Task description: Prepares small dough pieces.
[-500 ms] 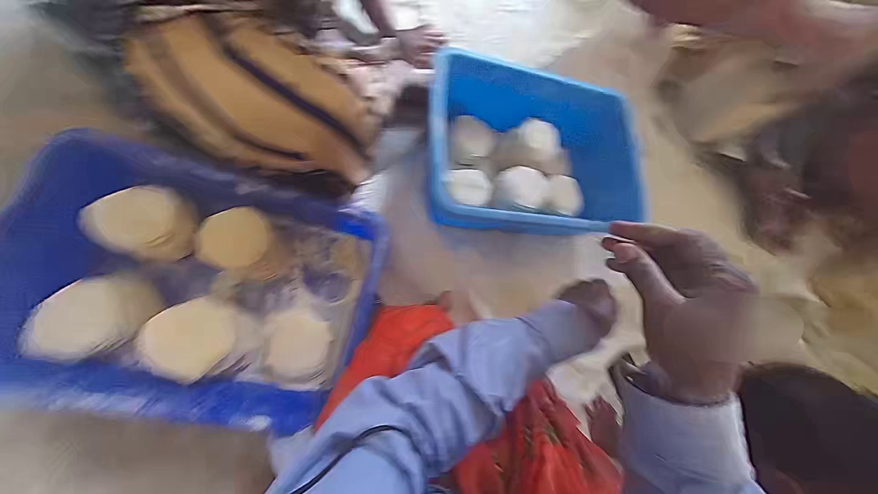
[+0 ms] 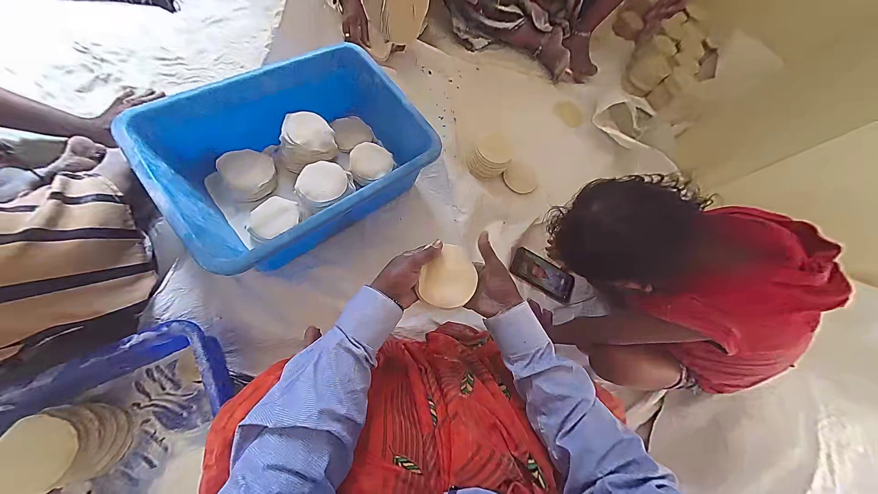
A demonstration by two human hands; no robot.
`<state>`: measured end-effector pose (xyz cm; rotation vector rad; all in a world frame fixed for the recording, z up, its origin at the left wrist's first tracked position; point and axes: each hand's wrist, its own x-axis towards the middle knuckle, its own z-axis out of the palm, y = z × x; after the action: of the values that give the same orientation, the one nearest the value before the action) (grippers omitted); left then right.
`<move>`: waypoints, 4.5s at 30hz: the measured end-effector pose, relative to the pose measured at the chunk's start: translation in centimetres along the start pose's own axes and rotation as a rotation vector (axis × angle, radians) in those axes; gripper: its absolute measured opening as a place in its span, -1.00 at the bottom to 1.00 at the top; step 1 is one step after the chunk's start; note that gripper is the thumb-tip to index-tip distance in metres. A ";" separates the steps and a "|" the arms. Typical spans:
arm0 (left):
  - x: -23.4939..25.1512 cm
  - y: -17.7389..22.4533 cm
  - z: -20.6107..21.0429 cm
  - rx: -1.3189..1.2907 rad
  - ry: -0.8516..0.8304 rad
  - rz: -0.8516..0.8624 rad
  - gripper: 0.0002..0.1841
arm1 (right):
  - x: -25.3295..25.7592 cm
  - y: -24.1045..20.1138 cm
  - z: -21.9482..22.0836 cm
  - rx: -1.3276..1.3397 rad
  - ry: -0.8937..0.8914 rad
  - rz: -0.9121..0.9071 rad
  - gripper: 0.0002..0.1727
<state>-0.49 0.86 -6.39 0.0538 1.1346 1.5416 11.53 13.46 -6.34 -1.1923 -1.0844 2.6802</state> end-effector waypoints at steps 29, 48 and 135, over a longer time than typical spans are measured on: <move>4.2 -4.1 -2.4 0.254 0.417 0.112 -0.35 | 4.6 8.8 -1.6 -1.188 0.460 -0.737 -0.54; 3.6 -4.2 -1.3 0.172 0.451 0.131 -0.29 | 5.5 8.7 -1.3 -1.095 0.381 -0.704 -0.52; 2.8 -3.8 -1.2 0.150 0.413 0.213 -0.12 | 6.0 9.0 -1.6 -1.062 0.495 -0.930 -0.57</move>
<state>0.65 1.77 -11.03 -0.0471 1.6129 1.6993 10.63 9.25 -16.39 -0.8912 -2.2403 1.0069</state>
